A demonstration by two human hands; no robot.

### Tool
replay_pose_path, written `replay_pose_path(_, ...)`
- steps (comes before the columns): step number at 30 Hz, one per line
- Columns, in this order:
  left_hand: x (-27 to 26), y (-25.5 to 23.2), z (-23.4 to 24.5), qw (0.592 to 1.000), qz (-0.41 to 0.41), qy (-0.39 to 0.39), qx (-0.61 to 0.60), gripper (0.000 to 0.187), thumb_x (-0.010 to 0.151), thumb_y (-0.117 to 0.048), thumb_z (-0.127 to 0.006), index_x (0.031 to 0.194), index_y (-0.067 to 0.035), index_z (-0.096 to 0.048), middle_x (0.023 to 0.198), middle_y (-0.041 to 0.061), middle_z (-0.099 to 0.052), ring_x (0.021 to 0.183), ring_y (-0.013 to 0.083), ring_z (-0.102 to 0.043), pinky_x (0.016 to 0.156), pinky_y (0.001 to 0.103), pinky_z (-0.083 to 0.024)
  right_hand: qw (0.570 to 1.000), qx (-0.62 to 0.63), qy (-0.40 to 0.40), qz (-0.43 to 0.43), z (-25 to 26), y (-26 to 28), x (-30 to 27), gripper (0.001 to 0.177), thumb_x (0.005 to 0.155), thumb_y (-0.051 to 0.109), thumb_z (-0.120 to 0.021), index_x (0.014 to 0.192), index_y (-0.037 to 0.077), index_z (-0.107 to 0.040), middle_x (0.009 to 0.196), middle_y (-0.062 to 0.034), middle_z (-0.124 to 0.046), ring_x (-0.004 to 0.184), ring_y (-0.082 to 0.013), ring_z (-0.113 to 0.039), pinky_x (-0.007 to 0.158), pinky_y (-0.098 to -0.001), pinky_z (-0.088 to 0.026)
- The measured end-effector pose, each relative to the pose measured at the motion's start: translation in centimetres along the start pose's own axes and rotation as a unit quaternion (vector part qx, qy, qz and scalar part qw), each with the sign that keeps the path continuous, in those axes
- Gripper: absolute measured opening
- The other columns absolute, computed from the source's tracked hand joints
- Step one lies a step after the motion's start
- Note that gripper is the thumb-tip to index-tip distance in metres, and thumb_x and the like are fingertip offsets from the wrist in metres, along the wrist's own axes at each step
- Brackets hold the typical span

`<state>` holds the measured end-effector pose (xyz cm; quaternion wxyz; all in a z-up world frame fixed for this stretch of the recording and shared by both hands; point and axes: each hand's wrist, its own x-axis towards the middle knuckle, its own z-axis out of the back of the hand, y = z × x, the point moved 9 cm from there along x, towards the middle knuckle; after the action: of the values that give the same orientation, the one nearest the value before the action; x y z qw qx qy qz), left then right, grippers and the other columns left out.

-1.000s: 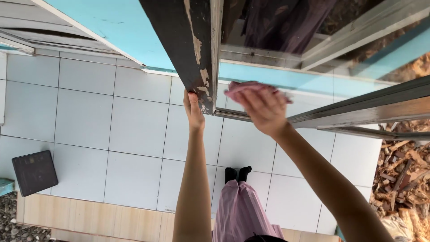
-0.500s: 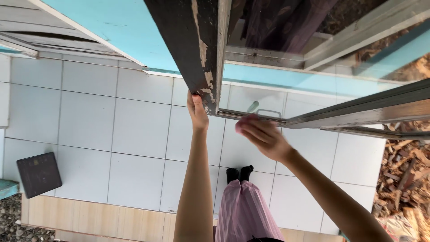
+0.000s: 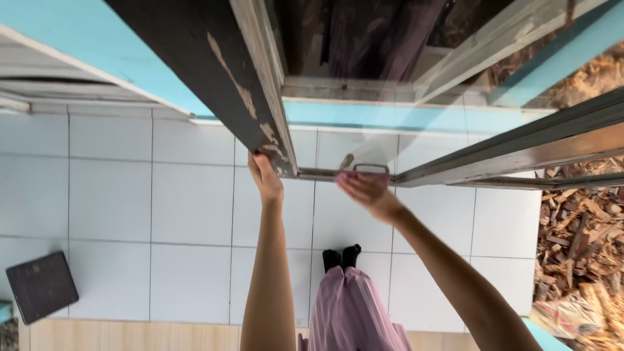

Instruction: Cleaning a glass window door using a pink cloth.

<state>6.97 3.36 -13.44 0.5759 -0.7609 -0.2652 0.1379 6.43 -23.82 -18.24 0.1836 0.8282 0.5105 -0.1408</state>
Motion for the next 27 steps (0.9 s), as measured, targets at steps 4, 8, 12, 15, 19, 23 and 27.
replay_pose_path(4, 0.1, 0.2, 0.3, 1.000, 0.010, -0.010, 0.014, 0.092, 0.095, -0.077, -0.050, 0.138, 0.005, -0.050, 0.126, 0.008, -0.061, 0.116, 0.0174, -0.056, 0.105, 0.032, -0.044, 0.508, -0.783, -0.004, 0.359, -3.9, 0.2, -7.2, 0.039, 0.091, 0.008, -0.068, 0.130, 0.007, -0.067, 0.137, -0.0076, -0.062, 0.130, -0.0246, -0.057, 0.111, -0.0399, -0.047)
replay_pose_path(8, -0.4, 0.8, 0.5, 0.999, 0.014, -0.028, 0.011, 0.091, 0.097, -0.078, -0.049, 0.135, 0.005, -0.054, 0.121, 0.009, -0.063, 0.111, 0.0178, -0.057, 0.102, 0.033, -0.046, 0.272, -0.820, -0.012, 0.504, -12.6, 1.6, -11.3, 0.025, 0.100, 0.003, -0.079, 0.123, 0.000, -0.071, 0.126, -0.0088, -0.065, 0.117, -0.0219, -0.061, 0.099, -0.0343, -0.049)
replay_pose_path(12, -0.4, 0.9, 0.7, 0.999, 0.016, -0.026, 0.033, 0.093, 0.096, -0.079, -0.047, 0.133, 0.005, -0.055, 0.122, 0.009, -0.063, 0.114, 0.0178, -0.057, 0.106, 0.033, -0.045, 0.148, -0.812, -0.164, 0.540, -13.8, 3.9, -10.0, 0.034, 0.090, -0.003, -0.069, 0.124, 0.001, -0.070, 0.130, -0.0132, -0.063, 0.118, -0.0329, -0.058, 0.102, -0.0462, -0.047)
replay_pose_path(15, 0.0, 2.5, 1.5, 0.999, 0.030, -0.013, 0.025, 0.094, 0.094, -0.080, -0.049, 0.134, 0.005, -0.055, 0.121, 0.009, -0.063, 0.112, 0.0185, -0.057, 0.102, 0.034, -0.046, 0.464, -0.774, -0.100, 0.419, -9.4, 3.9, -5.4, 0.027, 0.099, 0.003, -0.070, 0.124, 0.013, -0.071, 0.131, 0.0043, -0.068, 0.121, -0.0178, -0.067, 0.107, -0.0389, -0.053)
replay_pose_path(19, -0.1, 1.5, 1.0, 0.999, 0.032, 0.007, 0.025, 0.095, 0.095, -0.080, -0.048, 0.136, 0.006, -0.053, 0.126, 0.010, -0.062, 0.117, 0.0187, -0.056, 0.107, 0.034, -0.043, 0.238, -0.898, -0.104, 0.354, -3.3, -1.9, -3.8, 0.051, 0.084, 0.000, -0.069, 0.135, 0.009, -0.069, 0.139, -0.0076, -0.056, 0.121, -0.0285, -0.060, 0.105, -0.0445, -0.049)
replay_pose_path(23, -0.1, 2.7, 1.5, 0.999, 0.030, 0.012, 0.017, 0.098, 0.095, -0.078, -0.050, 0.144, 0.007, -0.049, 0.130, 0.011, -0.060, 0.121, 0.0194, -0.054, 0.110, 0.035, -0.041, 0.323, -0.849, -0.132, 0.396, -3.9, -1.9, -6.5, 0.045, 0.084, -0.002, -0.070, 0.129, 0.004, -0.068, 0.136, -0.0110, -0.058, 0.119, -0.0315, -0.058, 0.102, -0.0456, -0.051)
replay_pose_path(27, -0.4, 1.0, 0.7, 0.999, 0.038, 0.006, 0.004, 0.096, 0.096, -0.077, -0.049, 0.144, 0.006, -0.046, 0.134, 0.010, -0.059, 0.124, 0.0193, -0.053, 0.110, 0.035, -0.040, 0.269, -0.838, -0.167, 0.445, -4.3, -0.2, -8.2, 0.039, 0.088, -0.004, -0.074, 0.127, 0.004, -0.068, 0.135, -0.0113, -0.063, 0.112, -0.0256, -0.057, 0.095, -0.0458, -0.052)
